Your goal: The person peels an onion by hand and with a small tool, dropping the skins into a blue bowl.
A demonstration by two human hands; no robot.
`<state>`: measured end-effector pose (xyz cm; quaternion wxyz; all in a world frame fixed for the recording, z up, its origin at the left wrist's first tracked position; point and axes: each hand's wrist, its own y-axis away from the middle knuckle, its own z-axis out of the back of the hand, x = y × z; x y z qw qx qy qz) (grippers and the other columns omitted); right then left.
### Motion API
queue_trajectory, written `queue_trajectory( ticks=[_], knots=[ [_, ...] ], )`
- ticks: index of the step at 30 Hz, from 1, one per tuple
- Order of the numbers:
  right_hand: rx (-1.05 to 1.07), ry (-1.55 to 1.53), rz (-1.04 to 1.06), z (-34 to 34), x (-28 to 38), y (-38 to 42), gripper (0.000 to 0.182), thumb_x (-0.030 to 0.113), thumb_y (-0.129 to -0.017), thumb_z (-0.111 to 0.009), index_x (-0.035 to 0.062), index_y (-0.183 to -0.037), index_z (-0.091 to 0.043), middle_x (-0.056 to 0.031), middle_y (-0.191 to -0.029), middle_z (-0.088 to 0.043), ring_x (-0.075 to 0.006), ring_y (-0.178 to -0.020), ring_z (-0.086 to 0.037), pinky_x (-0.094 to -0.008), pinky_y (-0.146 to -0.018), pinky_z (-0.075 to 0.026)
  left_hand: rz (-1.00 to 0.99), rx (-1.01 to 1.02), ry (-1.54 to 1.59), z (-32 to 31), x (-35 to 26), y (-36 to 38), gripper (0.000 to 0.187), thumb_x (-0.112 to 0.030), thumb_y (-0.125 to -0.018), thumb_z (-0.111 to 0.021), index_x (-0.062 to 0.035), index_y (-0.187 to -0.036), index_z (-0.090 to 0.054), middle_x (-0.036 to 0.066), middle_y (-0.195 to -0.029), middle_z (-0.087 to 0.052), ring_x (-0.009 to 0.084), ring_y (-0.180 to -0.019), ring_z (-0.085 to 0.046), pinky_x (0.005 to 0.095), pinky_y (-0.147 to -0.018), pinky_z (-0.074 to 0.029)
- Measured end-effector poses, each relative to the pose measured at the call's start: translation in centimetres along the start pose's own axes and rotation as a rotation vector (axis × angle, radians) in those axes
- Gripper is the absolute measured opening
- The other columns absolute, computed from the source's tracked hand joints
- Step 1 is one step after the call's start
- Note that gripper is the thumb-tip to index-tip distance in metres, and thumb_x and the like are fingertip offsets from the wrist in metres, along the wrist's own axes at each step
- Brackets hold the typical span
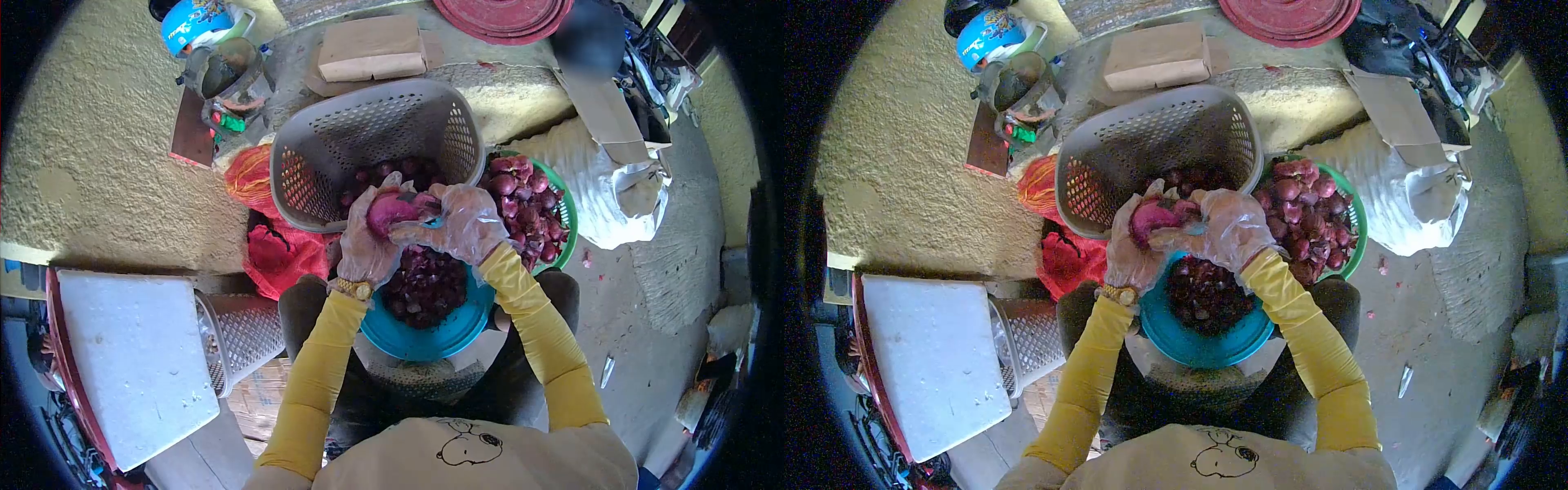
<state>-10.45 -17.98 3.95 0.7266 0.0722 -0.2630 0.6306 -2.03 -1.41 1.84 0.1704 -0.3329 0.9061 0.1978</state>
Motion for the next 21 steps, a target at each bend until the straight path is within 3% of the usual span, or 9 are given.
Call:
queue_trajectory(
  ticks=[6, 9, 11, 13, 15, 17, 21],
  knots=[
    [0.024, -0.034, -0.033, 0.6, 0.5, -0.2, 0.086, 0.079, -0.067, -0.075, -0.0016, -0.097, -0.072, -0.0223, -0.08, -0.069, -0.0405, -0.081, -0.069, -0.0459, -0.074, -0.055, -0.018, 0.067, 0.007, 0.3, -0.2, 0.2, 0.048, -0.032, -0.104, -0.048, -0.001, -0.14, -0.052, 0.017, -0.131, -0.061, 0.0302, -0.121, -0.059, 0.045, -0.106, -0.05],
    [0.09, 0.01, -0.055, 0.7, 0.3, -0.3, 0.081, 0.079, -0.068, -0.074, 0.0028, -0.097, -0.074, -0.0199, -0.076, -0.069, -0.0391, -0.076, -0.069, -0.0448, -0.069, -0.055, -0.006, 0.069, 0.002, 0.9, -0.2, -0.2, 0.049, -0.032, -0.104, -0.048, -0.0004, -0.142, -0.051, 0.017, -0.133, -0.06, 0.0299, -0.122, -0.058, 0.0438, -0.105, -0.05],
    [0.184, -0.032, -0.084, 0.8, 0.5, -0.4, 0.071, 0.077, -0.076, -0.067, 0.0102, -0.098, -0.073, -0.0184, -0.086, -0.07, -0.0405, -0.086, -0.068, -0.0493, -0.078, -0.054, 0.011, 0.061, 0.015, 0.9, -0.2, -0.1, 0.05, -0.032, -0.104, -0.048, 0.0, -0.142, -0.05, 0.017, -0.133, -0.06, 0.0299, -0.122, -0.058, 0.0431, -0.105, -0.05],
    [0.186, -0.086, -0.086, 0.6, 0.7, -0.4, 0.068, 0.076, -0.077, -0.067, 0.0109, -0.096, -0.073, -0.0172, -0.082, -0.07, -0.0405, -0.083, -0.068, -0.0489, -0.076, -0.054, -0.005, 0.042, 0.004, 0.3, -0.2, 0.2, 0.051, -0.033, -0.104, -0.049, 0.0001, -0.142, -0.05, 0.017, -0.133, -0.06, 0.0301, -0.121, -0.058, 0.0425, -0.105, -0.05],
    [0.186, -0.141, -0.088, 0.5, 1.1, -0.4, 0.065, 0.075, -0.079, -0.067, 0.0117, -0.095, -0.074, -0.0161, -0.078, -0.07, -0.0405, -0.08, -0.068, -0.0486, -0.073, -0.054, -0.012, 0.042, 0.013, 0.4, -0.1, -0.2, 0.05, -0.033, -0.104, -0.049, -0.0005, -0.142, -0.05, 0.017, -0.133, -0.06, 0.0303, -0.122, -0.058, 0.0427, -0.106, -0.049],
    [0.111, -0.062, -0.031, 0.4, 1.4, 0.0, 0.055, 0.063, -0.081, -0.074, 0.0103, -0.095, -0.075, -0.0137, -0.074, -0.07, -0.0343, -0.071, -0.07, -0.0422, -0.062, -0.054, -0.019, 0.043, 0.023, 0.4, 0.0, -0.3, 0.05, -0.033, -0.104, -0.049, -0.001, -0.142, -0.05, 0.017, -0.134, -0.06, 0.0306, -0.123, -0.058, 0.043, -0.107, -0.048],
    [0.089, -0.091, 0.107, -0.2, 0.5, 0.7, 0.054, 0.062, -0.08, -0.076, 0.0112, -0.099, -0.075, -0.0133, -0.078, -0.072, -0.0345, -0.074, -0.071, -0.0429, -0.064, -0.055, -0.048, 0.004, -0.024, 0.3, -0.2, -0.3, 0.049, -0.035, -0.103, -0.051, 0.0002, -0.137, -0.052, 0.017, -0.129, -0.061, 0.0345, -0.123, -0.058, 0.0496, -0.112, -0.045]
  ],
)
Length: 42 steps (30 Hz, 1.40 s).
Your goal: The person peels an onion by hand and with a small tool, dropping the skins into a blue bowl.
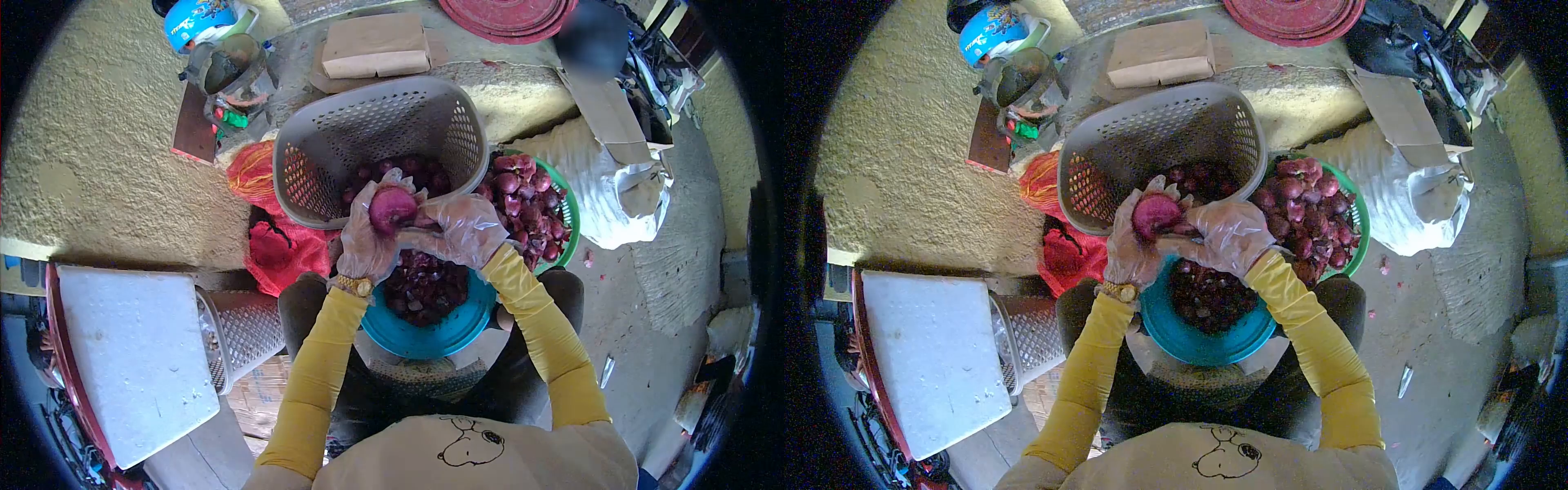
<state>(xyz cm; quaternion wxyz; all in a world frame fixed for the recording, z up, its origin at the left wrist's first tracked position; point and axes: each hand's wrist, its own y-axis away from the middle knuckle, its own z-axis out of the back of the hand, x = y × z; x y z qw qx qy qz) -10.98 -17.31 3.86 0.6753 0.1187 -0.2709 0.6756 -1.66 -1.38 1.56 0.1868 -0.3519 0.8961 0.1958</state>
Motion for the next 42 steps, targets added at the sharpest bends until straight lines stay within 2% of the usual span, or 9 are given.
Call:
queue_trajectory(
  ticks=[2, 8, 15, 17, 27, 29, 33, 39, 42],
  knots=[
    [0.005, 0.001, 0.077, 0.4, 0.3, 0.2, 0.058, 0.07, -0.082, -0.066, 0.0135, -0.094, -0.071, -0.0147, -0.081, -0.071, -0.0368, -0.079, -0.07, -0.0487, -0.069, -0.054, 0.005, -0.014, 0.003, 0.1, -0.1, 0.0, 0.048, -0.036, -0.103, -0.053, 0.0016, -0.133, -0.053, 0.017, -0.123, -0.062, 0.0348, -0.12, -0.06, 0.0523, -0.113, -0.044],
    [-0.004, 0.092, -0.051, -0.2, -0.8, 0.2, 0.068, 0.075, -0.078, -0.066, 0.0118, -0.103, -0.069, -0.0156, -0.09, -0.07, -0.0365, -0.085, -0.069, -0.0484, -0.074, -0.054, 0.045, 0.047, 0.026, 0.5, -0.3, 0.1, 0.054, -0.039, -0.104, -0.045, -0.0011, -0.142, -0.048, 0.019, -0.133, -0.06, 0.0407, -0.128, -0.055, 0.0529, -0.112, -0.043],
    [0.059, 0.159, -0.168, 1.1, 0.4, -0.2, 0.077, 0.082, -0.073, -0.065, 0.013, -0.107, -0.069, -0.0167, -0.089, -0.07, -0.0373, -0.084, -0.069, -0.0475, -0.075, -0.054, 0.087, 0.029, 0.078, -0.1, -0.3, 0.4, 0.054, -0.04, -0.104, -0.046, -0.002, -0.142, -0.05, 0.018, -0.132, -0.061, 0.0347, -0.125, -0.057, 0.049, -0.107, -0.048],
    [-0.149, 0.081, -0.062, 0.5, 0.3, -0.2, 0.074, 0.076, -0.068, -0.077, 0.0046, -0.082, -0.065, -0.0175, -0.065, -0.06, -0.0393, -0.066, -0.064, -0.0463, -0.061, -0.049, 0.09, 0.009, 0.061, -0.2, -0.4, 0.4, 0.054, -0.04, -0.104, -0.046, -0.0021, -0.142, -0.051, 0.018, -0.132, -0.061, 0.0338, -0.124, -0.057, 0.0484, -0.107, -0.048],
    [-0.075, 0.083, -0.08, 0.4, 0.9, -0.3, 0.057, 0.065, -0.073, -0.08, 0.01, -0.087, -0.074, -0.0146, -0.073, -0.068, -0.036, -0.07, -0.068, -0.0455, -0.063, -0.053, 0.062, 0.057, 0.074, 0.1, -0.2, 0.0, 0.053, -0.039, -0.103, -0.048, -0.0007, -0.139, -0.051, 0.019, -0.13, -0.062, 0.0385, -0.128, -0.055, 0.0507, -0.112, -0.044],
    [0.01, 0.091, -0.038, -0.6, 0.2, 0.1, 0.071, 0.081, -0.077, -0.062, 0.0124, -0.093, -0.072, -0.0161, -0.079, -0.069, -0.0375, -0.076, -0.069, -0.0471, -0.069, -0.054, 0.067, 0.067, 0.107, 0.4, -0.2, -0.1, 0.053, -0.039, -0.102, -0.05, 0.0006, -0.137, -0.052, 0.019, -0.128, -0.062, 0.0406, -0.129, -0.054, 0.0525, -0.113, -0.042],
    [-0.049, 0.108, 0.094, -0.6, 0.3, 0.4, 0.072, 0.081, -0.077, -0.062, 0.0106, -0.089, -0.07, -0.0161, -0.076, -0.068, -0.0386, -0.074, -0.067, -0.0475, -0.069, -0.053, 0.079, -0.016, 0.11, -0.2, -0.6, -0.1, 0.053, -0.04, -0.103, -0.049, 0.0002, -0.138, -0.052, 0.019, -0.127, -0.062, 0.0409, -0.129, -0.055, 0.0531, -0.113, -0.041],
    [-0.115, 0.145, -0.107, 0.6, 0.5, 0.1, 0.071, 0.076, -0.073, -0.072, 0.0068, -0.082, -0.064, -0.0164, -0.074, -0.066, -0.0399, -0.074, -0.067, -0.0462, -0.068, -0.052, 0.07, 0.046, 0.091, 0.3, -0.4, 0.0, 0.051, -0.037, -0.104, -0.045, -0.0031, -0.142, -0.05, 0.02, -0.138, -0.058, 0.0401, -0.133, -0.051, 0.0528, -0.114, -0.041],
    [-0.049, 0.171, -0.126, 0.4, 0.1, 0.2, 0.076, 0.081, -0.074, -0.064, 0.0079, -0.094, -0.066, -0.0167, -0.08, -0.068, -0.037, -0.08, -0.068, -0.0473, -0.073, -0.054, 0.098, 0.07, 0.19, 0.3, -0.4, 0.0, 0.05, -0.037, -0.104, -0.046, -0.0035, -0.141, -0.05, 0.02, -0.137, -0.058, 0.0402, -0.133, -0.051, 0.0527, -0.112, -0.043]
  ],
)
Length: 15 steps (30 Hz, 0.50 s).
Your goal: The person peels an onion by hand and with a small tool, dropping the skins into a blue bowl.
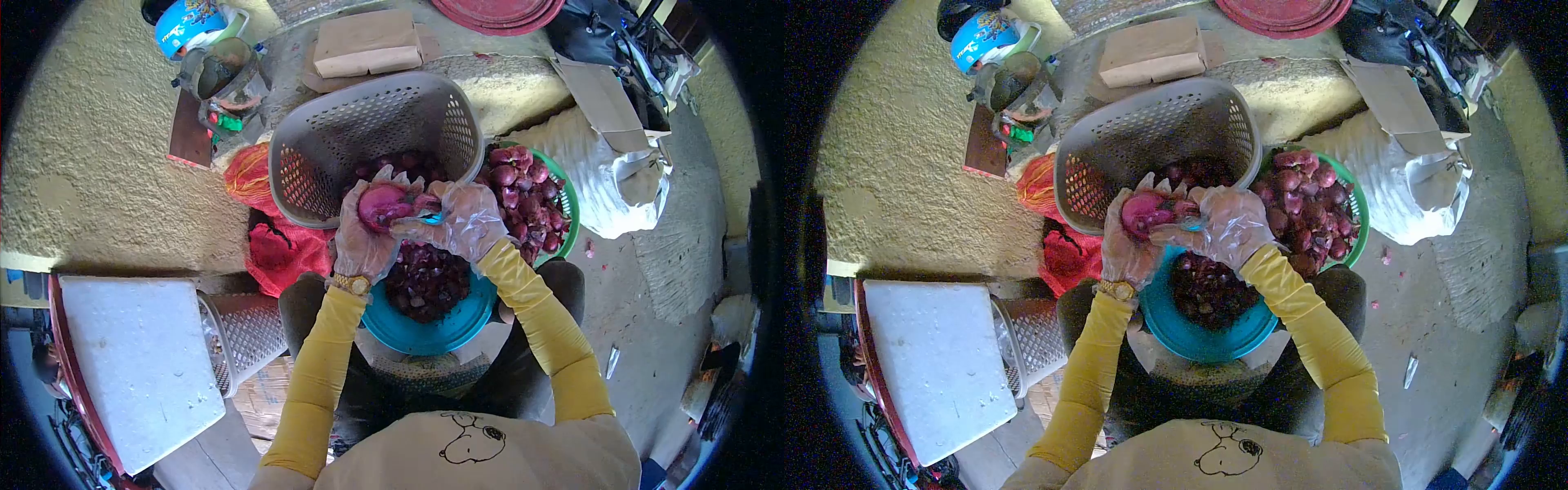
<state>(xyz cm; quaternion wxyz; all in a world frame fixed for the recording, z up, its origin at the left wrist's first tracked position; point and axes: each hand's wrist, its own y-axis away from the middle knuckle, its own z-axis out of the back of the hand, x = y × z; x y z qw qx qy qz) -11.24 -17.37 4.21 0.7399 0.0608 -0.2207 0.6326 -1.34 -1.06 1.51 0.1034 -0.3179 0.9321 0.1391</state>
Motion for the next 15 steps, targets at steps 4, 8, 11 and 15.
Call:
queue_trajectory(
  ticks=[4, 8, 11, 15],
  knots=[
    [0.002, -0.014, -0.013, -0.2, 0.3, -0.2, 0.072, 0.079, -0.075, -0.065, 0.0082, -0.088, -0.067, -0.0157, -0.079, -0.068, -0.0371, -0.078, -0.068, -0.0472, -0.072, -0.055, -0.001, 0.036, 0.079, 0.7, -0.1, -0.2, 0.047, -0.036, -0.104, -0.047, -0.0045, -0.138, -0.052, 0.02, -0.135, -0.059, 0.0404, -0.133, -0.051, 0.0526, -0.109, -0.047],
    [0.013, -0.149, -0.016, -0.1, 1.0, -0.3, 0.065, 0.075, -0.079, -0.065, 0.0106, -0.086, -0.071, -0.0142, -0.078, -0.07, -0.0356, -0.079, -0.07, -0.0463, -0.072, -0.055, 0.014, 0.02, 0.103, 0.9, -0.2, -0.4, 0.05, -0.041, -0.104, -0.048, -0.0039, -0.138, -0.052, 0.017, -0.133, -0.06, 0.0398, -0.134, -0.05, 0.0523, -0.112, -0.043],
    [-0.004, -0.205, 0.027, -1.0, 1.0, 0.0, 0.062, 0.073, -0.081, -0.066, 0.0126, -0.091, -0.073, -0.0142, -0.08, -0.071, -0.0349, -0.078, -0.07, -0.0458, -0.07, -0.056, -0.022, -0.034, 0.072, 0.5, -0.1, -0.4, 0.051, -0.041, -0.104, -0.047, -0.0049, -0.139, -0.051, 0.016, -0.132, -0.06, 0.0394, -0.133, -0.051, 0.0527, -0.111, -0.044],
    [-0.011, -0.129, 0.164, -0.8, 0.8, 0.2, 0.062, 0.073, -0.08, -0.066, 0.0126, -0.092, -0.074, -0.0145, -0.081, -0.072, -0.0358, -0.074, -0.07, -0.0453, -0.066, -0.056, -0.04, -0.054, -0.011, 0.1, -0.6, -0.1, 0.05, -0.04, -0.103, -0.049, -0.0047, -0.139, -0.051, 0.017, -0.131, -0.06, 0.0402, -0.132, -0.052, 0.0556, -0.112, -0.043]
  ],
)
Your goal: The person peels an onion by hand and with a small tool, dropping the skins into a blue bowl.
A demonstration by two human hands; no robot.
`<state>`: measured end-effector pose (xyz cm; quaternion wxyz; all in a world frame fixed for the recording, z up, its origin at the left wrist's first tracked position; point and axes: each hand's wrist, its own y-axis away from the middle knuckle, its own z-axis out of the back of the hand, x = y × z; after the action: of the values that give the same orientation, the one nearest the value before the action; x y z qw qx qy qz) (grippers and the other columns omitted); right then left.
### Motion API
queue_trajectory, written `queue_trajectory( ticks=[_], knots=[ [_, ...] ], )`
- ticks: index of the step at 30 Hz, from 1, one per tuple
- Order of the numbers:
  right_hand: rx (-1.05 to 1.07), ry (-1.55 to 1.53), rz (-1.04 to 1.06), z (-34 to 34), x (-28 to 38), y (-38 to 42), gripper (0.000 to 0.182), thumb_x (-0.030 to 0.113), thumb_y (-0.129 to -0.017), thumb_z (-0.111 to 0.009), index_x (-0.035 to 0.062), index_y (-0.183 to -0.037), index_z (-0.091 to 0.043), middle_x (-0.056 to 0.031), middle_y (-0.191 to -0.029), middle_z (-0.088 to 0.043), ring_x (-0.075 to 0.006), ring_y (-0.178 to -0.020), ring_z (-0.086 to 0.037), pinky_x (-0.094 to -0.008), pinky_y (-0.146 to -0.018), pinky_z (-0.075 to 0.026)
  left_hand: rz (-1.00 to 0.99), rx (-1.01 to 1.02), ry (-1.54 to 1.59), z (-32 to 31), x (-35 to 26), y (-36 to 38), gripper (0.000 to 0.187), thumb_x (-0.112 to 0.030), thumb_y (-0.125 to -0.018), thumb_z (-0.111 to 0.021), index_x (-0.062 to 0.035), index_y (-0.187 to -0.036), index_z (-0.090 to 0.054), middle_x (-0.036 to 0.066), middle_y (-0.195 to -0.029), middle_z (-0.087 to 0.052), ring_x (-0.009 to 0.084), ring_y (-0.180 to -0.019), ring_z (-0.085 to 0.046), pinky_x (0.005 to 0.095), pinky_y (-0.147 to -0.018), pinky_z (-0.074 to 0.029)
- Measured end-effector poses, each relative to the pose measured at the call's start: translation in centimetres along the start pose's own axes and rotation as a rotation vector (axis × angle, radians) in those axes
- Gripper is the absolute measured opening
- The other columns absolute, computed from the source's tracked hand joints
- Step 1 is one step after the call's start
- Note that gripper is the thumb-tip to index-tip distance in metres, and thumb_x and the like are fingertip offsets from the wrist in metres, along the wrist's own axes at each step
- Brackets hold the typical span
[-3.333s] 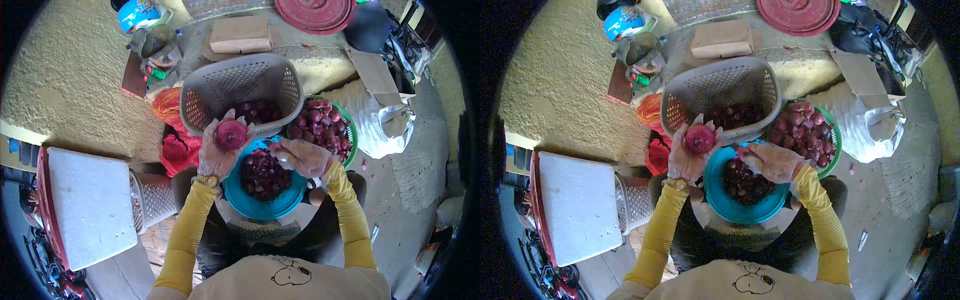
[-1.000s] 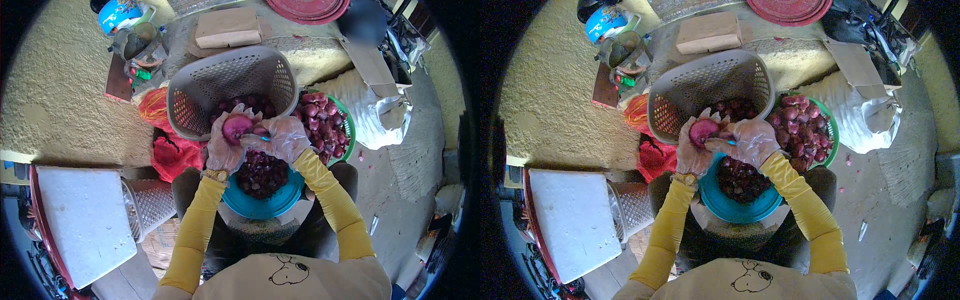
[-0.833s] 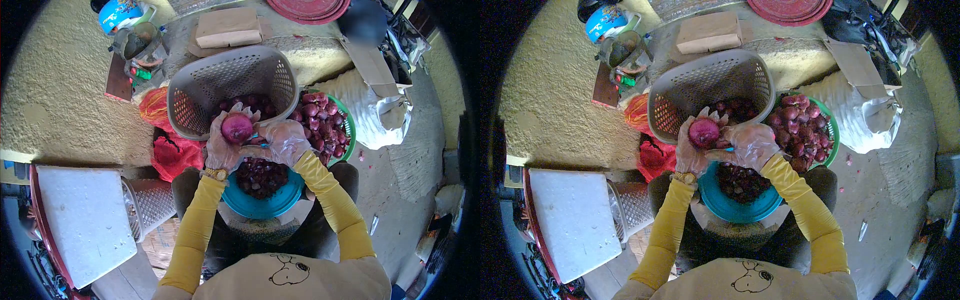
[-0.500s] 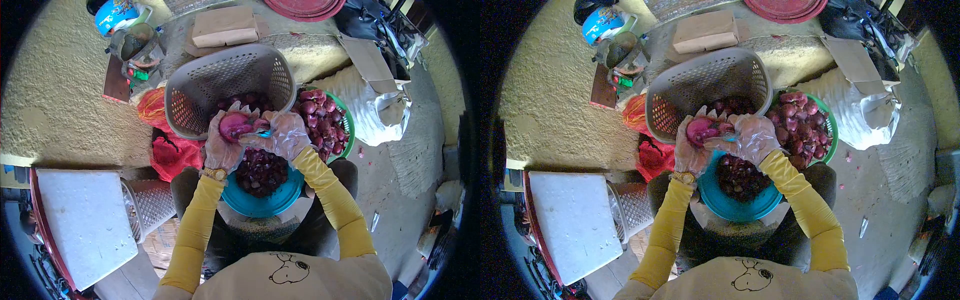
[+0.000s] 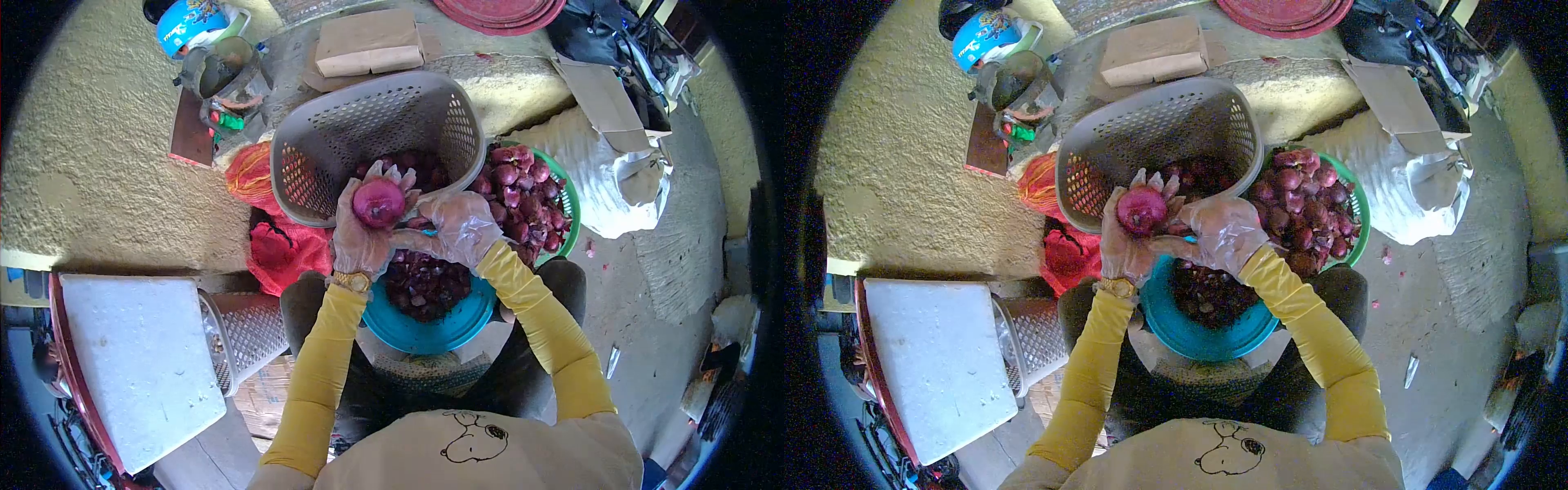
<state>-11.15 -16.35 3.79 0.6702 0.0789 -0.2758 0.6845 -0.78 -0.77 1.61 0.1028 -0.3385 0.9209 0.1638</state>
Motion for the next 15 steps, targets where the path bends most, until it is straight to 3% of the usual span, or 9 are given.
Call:
queue_trajectory(
  ticks=[2, 3, 6, 8, 9, 10, 12, 14, 15],
  knots=[
    [0.036, -0.13, 0.022, 1.2, 0.6, 0.2, 0.051, 0.056, -0.082, -0.077, 0.0075, -0.094, -0.072, -0.0138, -0.08, -0.072, -0.0361, -0.074, -0.07, -0.0432, -0.067, -0.057, -0.01, -0.048, -0.029, 0.1, -0.2, 0.1, 0.049, -0.039, -0.103, -0.049, -0.0045, -0.138, -0.051, 0.017, -0.13, -0.061, 0.0407, -0.132, -0.052, 0.0566, -0.112, -0.042],
    [0.037, -0.13, 0.022, 1.0, 0.3, 0.5, 0.051, 0.056, -0.082, -0.077, 0.0075, -0.094, -0.072, -0.0138, -0.08, -0.072, -0.0361, -0.074, -0.07, -0.0432, -0.067, -0.057, -0.02, -0.037, 0.01, 0.4, -0.3, 0.0, 0.047, -0.039, -0.104, -0.048, -0.0059, -0.137, -0.053, 0.017, -0.13, -0.061, 0.0415, -0.133, -0.051, 0.0572, -0.112, -0.042],
    [0.045, -0.172, -0.011, -0.1, -0.7, 1.5, 0.043, 0.049, -0.088, -0.074, 0.006, -0.09, -0.07, -0.0153, -0.077, -0.071, -0.036, -0.071, -0.069, -0.0437, -0.065, -0.055, -0.035, -0.015, 0.07, 1.0, -0.7, 0.0, 0.043, -0.038, -0.104, -0.048, -0.0072, -0.134, -0.055, 0.018, -0.13, -0.062, 0.0433, -0.135, -0.049, 0.0576, -0.112, -0.042],
    [0.213, -0.529, -0.378, -0.9, -0.5, 2.3, 0.026, 0.035, -0.096, -0.066, 0.0092, -0.094, -0.07, -0.013, -0.077, -0.066, -0.0338, -0.08, -0.068, -0.0424, -0.072, -0.053, -0.046, -0.003, 0.09, 1.2, -1.3, 0.1, 0.042, -0.037, -0.104, -0.049, -0.0072, -0.133, -0.056, 0.018, -0.129, -0.063, 0.0441, -0.135, -0.048, 0.0575, -0.112, -0.042],
    [0.053, -0.472, -0.166, -3.3, -1.2, 3.3, 0.018, 0.024, -0.099, -0.058, 0.0099, -0.098, -0.069, -0.0138, -0.079, -0.063, -0.0311, -0.081, -0.068, -0.042, -0.073, -0.053, -0.052, 0.004, 0.111, 1.3, -1.7, 0.1, 0.041, -0.036, -0.104, -0.049, -0.0071, -0.132, -0.057, 0.019, -0.129, -0.062, 0.0457, -0.136, -0.047, 0.0577, -0.113, -0.042],
    [0.054, -0.474, -0.168, -5.5, -1.4, 4.7, 0.018, 0.024, -0.099, -0.058, 0.0099, -0.098, -0.069, -0.0138, -0.079, -0.063, -0.0311, -0.081, -0.068, -0.042, -0.073, -0.053, -0.054, 0.009, 0.131, 1.4, -1.8, 0.1, 0.041, -0.036, -0.105, -0.049, -0.007, -0.132, -0.057, 0.02, -0.13, -0.062, 0.0472, -0.136, -0.046, 0.058, -0.113, -0.042],
    [0.281, -0.194, -0.272, -9.4, -1.4, 7.3, 0.029, 0.034, -0.098, -0.057, 0.0096, -0.098, -0.072, -0.0161, -0.092, -0.069, -0.0308, -0.091, -0.07, -0.0416, -0.076, -0.055, -0.055, -0.015, 0.152, 1.4, -2.1, 0.2, 0.042, -0.037, -0.105, -0.049, -0.0069, -0.133, -0.056, 0.02, -0.131, -0.061, 0.0483, -0.136, -0.045, 0.0585, -0.114, -0.041],
    [0.518, 0.009, -0.618, -14.2, -1.9, 9.9, 0.052, 0.056, -0.089, -0.066, 0.0051, -0.094, -0.075, -0.0171, -0.087, -0.075, -0.0342, -0.087, -0.073, -0.0456, -0.077, -0.057, -0.062, -0.043, 0.173, 1.1, -2.2, 0.9, 0.043, -0.038, -0.105, -0.048, -0.0068, -0.134, -0.055, 0.021, -0.132, -0.06, 0.0495, -0.137, -0.044, 0.0591, -0.114, -0.04],
    [0.663, 0.119, -0.629, -17.9, -3.7, 13.5, 0.063, 0.066, -0.083, -0.066, 0.0066, -0.1, -0.076, -0.0168, -0.093, -0.075, -0.0346, -0.092, -0.073, -0.0455, -0.082, -0.057, -0.063, -0.058, 0.186, 0.6, -2.0, 1.1, 0.045, -0.04, -0.105, -0.048, -0.0063, -0.135, -0.053, 0.022, -0.134, -0.058, 0.0504, -0.137, -0.043, 0.0594, -0.115, -0.039]
  ],
)
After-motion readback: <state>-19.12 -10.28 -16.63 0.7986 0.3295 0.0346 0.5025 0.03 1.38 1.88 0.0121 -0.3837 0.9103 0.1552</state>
